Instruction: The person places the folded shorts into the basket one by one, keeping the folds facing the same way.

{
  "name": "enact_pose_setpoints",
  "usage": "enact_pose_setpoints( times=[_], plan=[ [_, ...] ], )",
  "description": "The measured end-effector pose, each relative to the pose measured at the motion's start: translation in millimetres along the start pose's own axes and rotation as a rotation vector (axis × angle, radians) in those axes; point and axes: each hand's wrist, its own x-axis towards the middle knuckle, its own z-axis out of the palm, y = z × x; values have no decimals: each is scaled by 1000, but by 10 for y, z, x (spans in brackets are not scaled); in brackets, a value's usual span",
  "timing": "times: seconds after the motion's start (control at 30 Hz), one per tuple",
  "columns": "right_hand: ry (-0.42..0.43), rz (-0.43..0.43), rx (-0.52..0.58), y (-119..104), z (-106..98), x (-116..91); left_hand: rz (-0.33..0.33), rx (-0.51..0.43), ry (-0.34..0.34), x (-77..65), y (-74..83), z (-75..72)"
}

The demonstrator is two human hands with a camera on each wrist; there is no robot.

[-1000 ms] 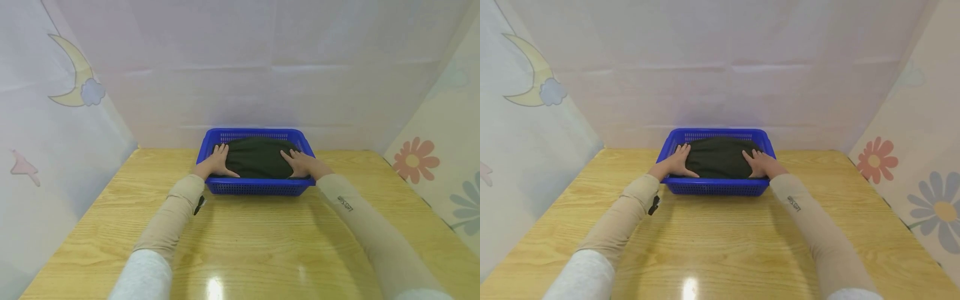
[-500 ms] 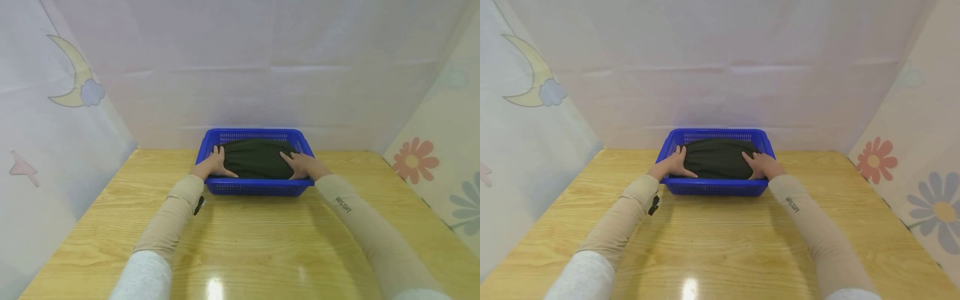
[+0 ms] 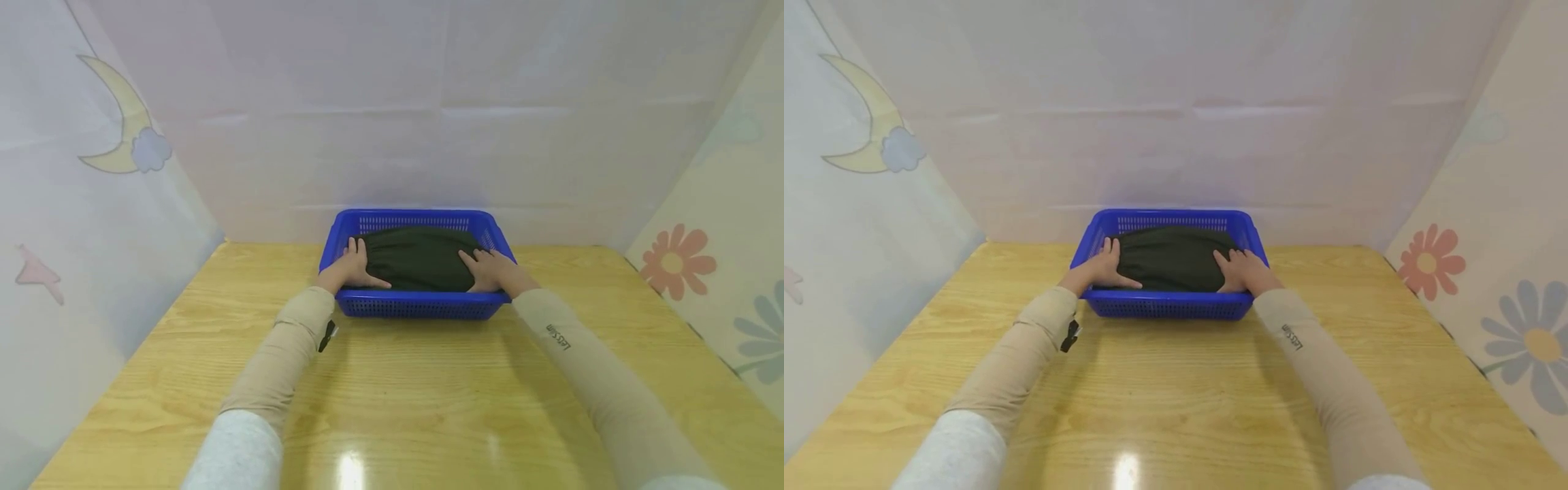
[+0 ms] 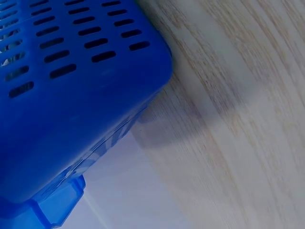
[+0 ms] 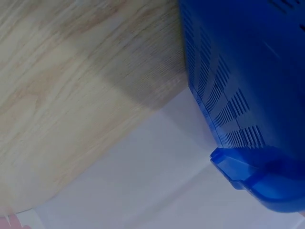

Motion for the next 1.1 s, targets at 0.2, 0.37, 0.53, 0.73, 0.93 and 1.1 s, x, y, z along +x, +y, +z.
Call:
enact_pose_setpoints(
  times=[0.2,0.37,0.53,0.73,0.93,1.1],
  plan=[
    [56,-37,87,30,-28,15,23,-103,-24,-9,-33,-71],
    [101,-85,224,47,-75,1,29,-134,-18,-12,-36,-110],
    [97,-110,301,57,-69,-31,29,-115,-12,-18,-30,-99],
    [95,-110,385,95,-94,-65,66,-141,-4,-51,-16,-144],
    [99,-125,527,115,-138,-104,94,-109,0,-93,-3,-201],
    [206,-137,533,108,-83,-91,123,-97,61,-118,-10,-199]
  ],
)
